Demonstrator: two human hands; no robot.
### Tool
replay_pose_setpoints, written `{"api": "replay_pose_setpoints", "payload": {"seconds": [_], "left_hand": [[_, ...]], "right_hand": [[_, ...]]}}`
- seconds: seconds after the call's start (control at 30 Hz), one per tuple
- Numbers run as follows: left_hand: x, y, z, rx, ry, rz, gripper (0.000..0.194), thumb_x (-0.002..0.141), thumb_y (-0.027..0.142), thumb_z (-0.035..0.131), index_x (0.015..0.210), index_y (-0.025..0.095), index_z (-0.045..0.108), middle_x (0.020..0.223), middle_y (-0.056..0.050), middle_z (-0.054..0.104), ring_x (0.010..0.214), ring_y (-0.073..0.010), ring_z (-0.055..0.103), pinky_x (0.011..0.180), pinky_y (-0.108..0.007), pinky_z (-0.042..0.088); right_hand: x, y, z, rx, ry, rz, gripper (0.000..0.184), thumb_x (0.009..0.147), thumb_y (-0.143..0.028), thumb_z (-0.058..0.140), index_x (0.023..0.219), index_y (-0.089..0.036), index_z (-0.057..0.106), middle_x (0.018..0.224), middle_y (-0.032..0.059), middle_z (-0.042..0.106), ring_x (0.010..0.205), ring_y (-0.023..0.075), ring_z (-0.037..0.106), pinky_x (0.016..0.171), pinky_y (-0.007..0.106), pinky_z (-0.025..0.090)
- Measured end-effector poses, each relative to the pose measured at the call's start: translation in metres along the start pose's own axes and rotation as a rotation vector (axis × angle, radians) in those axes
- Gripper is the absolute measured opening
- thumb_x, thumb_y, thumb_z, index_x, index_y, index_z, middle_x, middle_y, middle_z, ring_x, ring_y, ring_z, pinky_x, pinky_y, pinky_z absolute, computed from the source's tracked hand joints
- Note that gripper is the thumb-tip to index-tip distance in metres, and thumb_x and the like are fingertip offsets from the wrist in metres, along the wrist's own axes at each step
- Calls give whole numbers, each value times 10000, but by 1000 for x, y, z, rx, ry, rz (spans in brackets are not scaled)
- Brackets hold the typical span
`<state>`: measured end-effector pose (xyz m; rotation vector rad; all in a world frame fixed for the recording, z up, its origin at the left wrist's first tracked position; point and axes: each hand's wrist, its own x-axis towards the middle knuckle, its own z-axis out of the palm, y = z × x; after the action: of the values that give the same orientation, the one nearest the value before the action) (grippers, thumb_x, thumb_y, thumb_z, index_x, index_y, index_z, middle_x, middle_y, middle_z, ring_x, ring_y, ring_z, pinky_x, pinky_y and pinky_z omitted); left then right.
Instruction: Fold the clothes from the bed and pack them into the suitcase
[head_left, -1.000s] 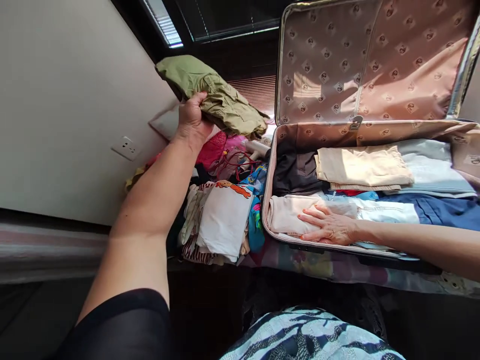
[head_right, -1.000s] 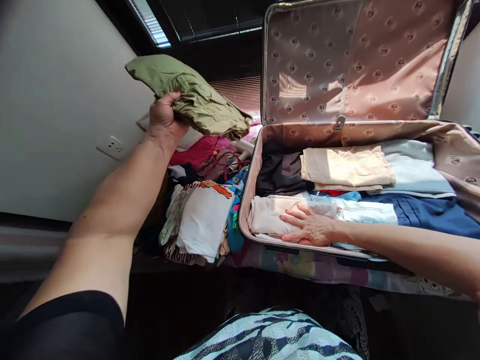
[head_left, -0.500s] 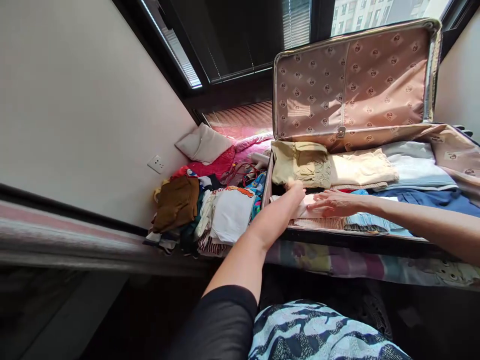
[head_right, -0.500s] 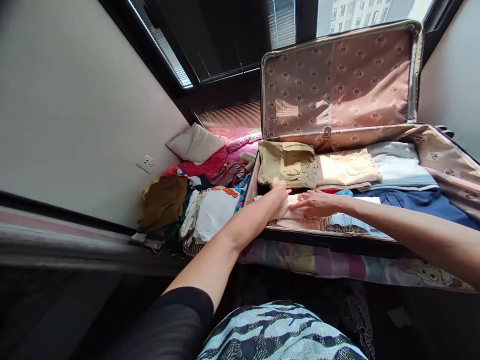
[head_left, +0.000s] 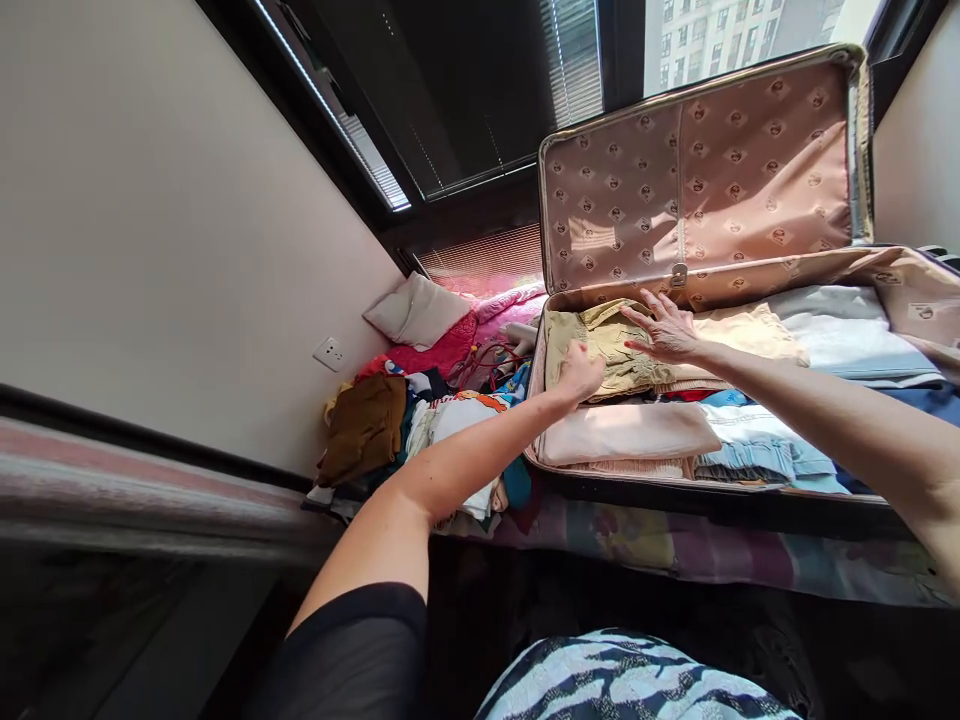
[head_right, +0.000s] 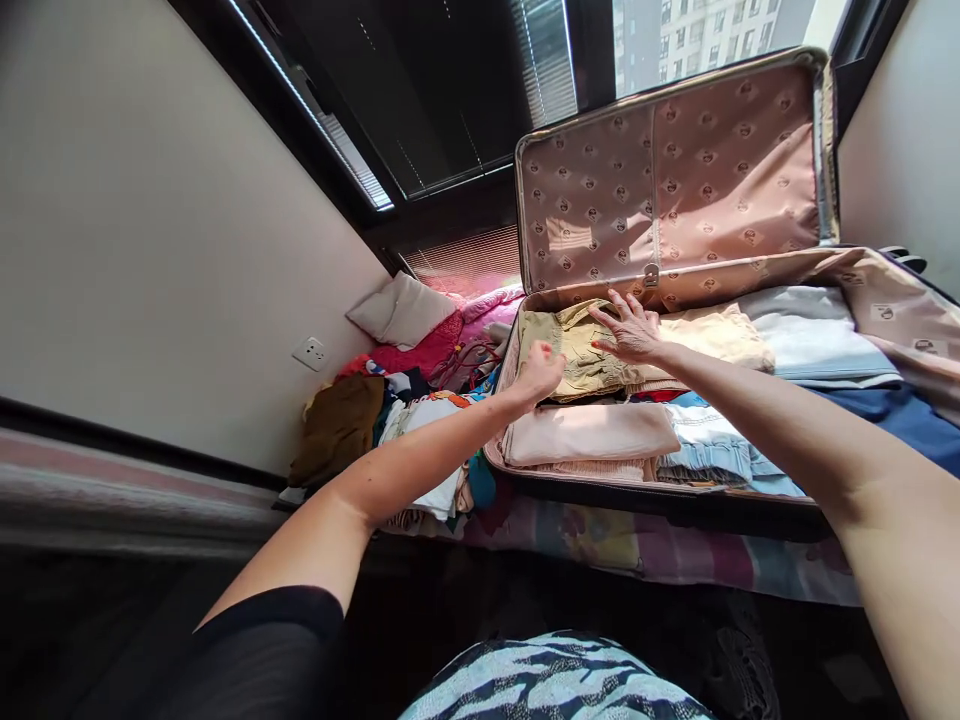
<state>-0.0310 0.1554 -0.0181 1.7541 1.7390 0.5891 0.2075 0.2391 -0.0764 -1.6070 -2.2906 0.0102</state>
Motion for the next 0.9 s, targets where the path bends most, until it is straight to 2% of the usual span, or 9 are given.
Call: {"api": "replay_pose_setpoints", "payload": {"seconds": [0.1, 0.17, 0.33, 0.43, 0.57, 0.67, 0.77, 0.83, 0.9], "left_hand": [[37, 5, 5, 257, 5, 61, 916, 984, 507, 692, 1749, 191, 298, 1866, -201, 88, 1722, -452, 137, 1355, -624, 295], [62, 0, 20, 383, -11, 34, 996, 984, 541, 661, 1804, 237, 184, 1873, -148, -77, 1723, -488, -56, 1353, -736, 190], [97, -37, 70, 566, -104, -86, 830, 1037, 547, 525, 1793, 334, 257, 1882, -94, 9, 1733, -444, -19, 1376, -705, 45], [104, -50, 84, 593, -141, -104, 772, 1056, 576, 468, 1779, 363, 301, 1887, -66, 35, 1736, -443, 10, 1383, -682, 25], [109, -50, 84, 592, -164, -133, 771, 1044, 560, 490, 1771, 363, 325, 1885, -78, 81, 1728, -472, 47, 1352, -765, 47], [110, -47, 77, 553, -161, -112, 740, 1020, 531, 567, 1728, 383, 410, 1878, -74, 146, 1725, -473, 75, 1340, -781, 93], [113, -41, 68, 493, -119, -31, 649, 993, 428, 640, 1615, 254, 572, 1826, -182, 270, 1677, -525, 195, 1328, -763, 149], [119, -36, 61, 460, -69, 64, 511, 1041, 290, 516, 1522, 171, 644, 1750, -235, 376, 1611, -497, 340, 1323, -706, 212], [130, -30, 53, 387, -17, 194, 522, 1065, 178, 343, 1468, 147, 673, 1686, -234, 452, 1547, -423, 434, 1321, -621, 257]], "right_hand": [[23, -2, 16, -111, 39, -53, 756, 1055, -689, 434, 1757, -425, 348, 1877, 70, 86, 1672, 511, 120, 1215, 787, 280], [34, -3, 36, -164, 75, -64, 764, 1052, -669, 441, 1762, -400, 348, 1874, 82, 108, 1671, 505, 107, 1235, 780, 234], [33, -6, 95, -249, -75, -129, 670, 1086, -540, 381, 1699, -289, 486, 1720, 173, 462, 1614, 445, 283, 1235, 709, 264], [26, -11, 111, -283, -125, -147, 624, 1100, -469, 364, 1657, -241, 529, 1693, 204, 487, 1593, 435, 321, 1229, 694, 257], [30, -18, 96, -255, -132, -149, 564, 1080, -426, 403, 1548, -176, 594, 1638, 220, 530, 1547, 421, 373, 1224, 662, 274], [43, -21, 74, -174, -64, -95, 525, 1074, -321, 341, 1477, -120, 612, 1596, 240, 549, 1398, 377, 508, 1150, 555, 387], [58, -20, 53, -146, -5, 10, 589, 1040, -217, 304, 1565, -89, 540, 1555, 265, 568, 1308, 394, 547, 1024, 523, 449], [68, -19, 43, -176, -17, 50, 602, 1022, -194, 325, 1571, -102, 555, 1448, 265, 638, 1281, 417, 552, 1012, 549, 441], [75, -18, 36, -208, -59, 77, 553, 1026, -181, 330, 1470, -121, 653, 1311, 253, 699, 1243, 414, 572, 1040, 565, 422]]}}
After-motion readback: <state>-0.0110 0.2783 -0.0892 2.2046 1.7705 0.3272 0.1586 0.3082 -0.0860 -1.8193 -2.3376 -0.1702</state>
